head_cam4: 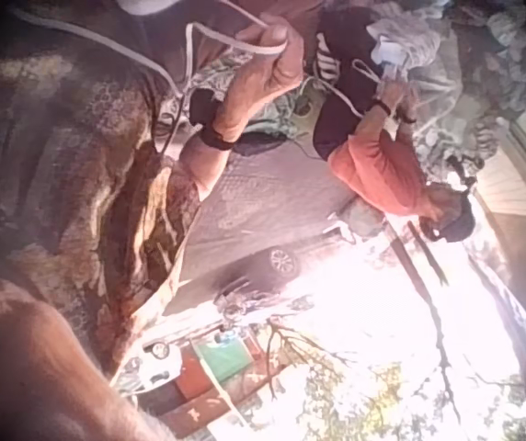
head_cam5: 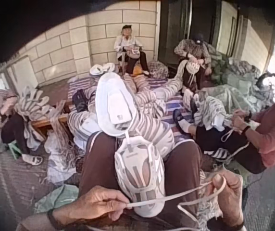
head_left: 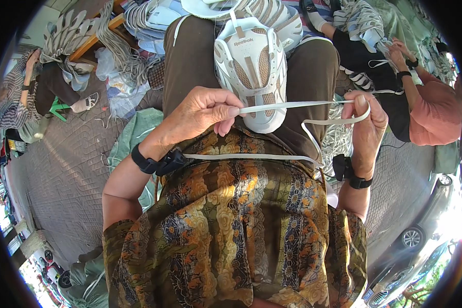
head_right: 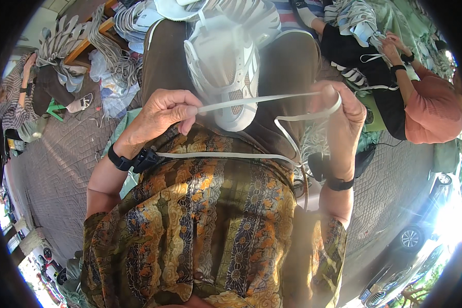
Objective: The person threads white shoelaces through the eyelets of a white sneaker held on their lap. They pull the laces tight, adjust the tongue, and tie a knot to secure the laces. The person then picks up another pair of laces from a pile on the ground and begins threading them into a second shoe.
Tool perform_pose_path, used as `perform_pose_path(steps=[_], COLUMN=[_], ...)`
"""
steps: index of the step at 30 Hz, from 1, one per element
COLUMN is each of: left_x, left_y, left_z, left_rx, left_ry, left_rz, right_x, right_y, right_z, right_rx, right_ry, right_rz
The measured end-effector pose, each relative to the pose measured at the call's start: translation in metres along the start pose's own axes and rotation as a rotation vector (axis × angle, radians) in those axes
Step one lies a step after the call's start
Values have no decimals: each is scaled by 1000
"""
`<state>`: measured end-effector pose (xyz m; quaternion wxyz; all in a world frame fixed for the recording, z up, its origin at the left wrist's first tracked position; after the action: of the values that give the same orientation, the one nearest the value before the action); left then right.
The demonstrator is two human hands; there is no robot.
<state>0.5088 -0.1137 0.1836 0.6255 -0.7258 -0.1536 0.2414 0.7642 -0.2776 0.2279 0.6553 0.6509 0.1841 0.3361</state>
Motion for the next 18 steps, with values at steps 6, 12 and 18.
perform_pose_path(steps=[6,12,18], left_x=[12,19,18], left_y=[5,5,-18], left_z=[1,-12,-28], left_rx=[154,171,246], left_ry=[-65,-125,-166], left_rz=[128,34,-227], right_x=[9,10,-20], right_y=[-27,12,-10], right_z=[22,-22,-113], right_rx=[-496,-773,-177], right_ry=[234,72,574], right_rz=[-56,492,-15])
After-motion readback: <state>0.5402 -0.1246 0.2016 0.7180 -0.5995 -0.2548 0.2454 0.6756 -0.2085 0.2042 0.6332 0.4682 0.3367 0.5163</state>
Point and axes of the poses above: each hand's wrist, its own x-axis towards the middle knuckle, its own z-axis out of the back of the hand, y = z × x, the point moved 4 cm from there along x, towards the middle knuckle, and after that the axes turned 13 degrees about -y, right-handed, at the moved point
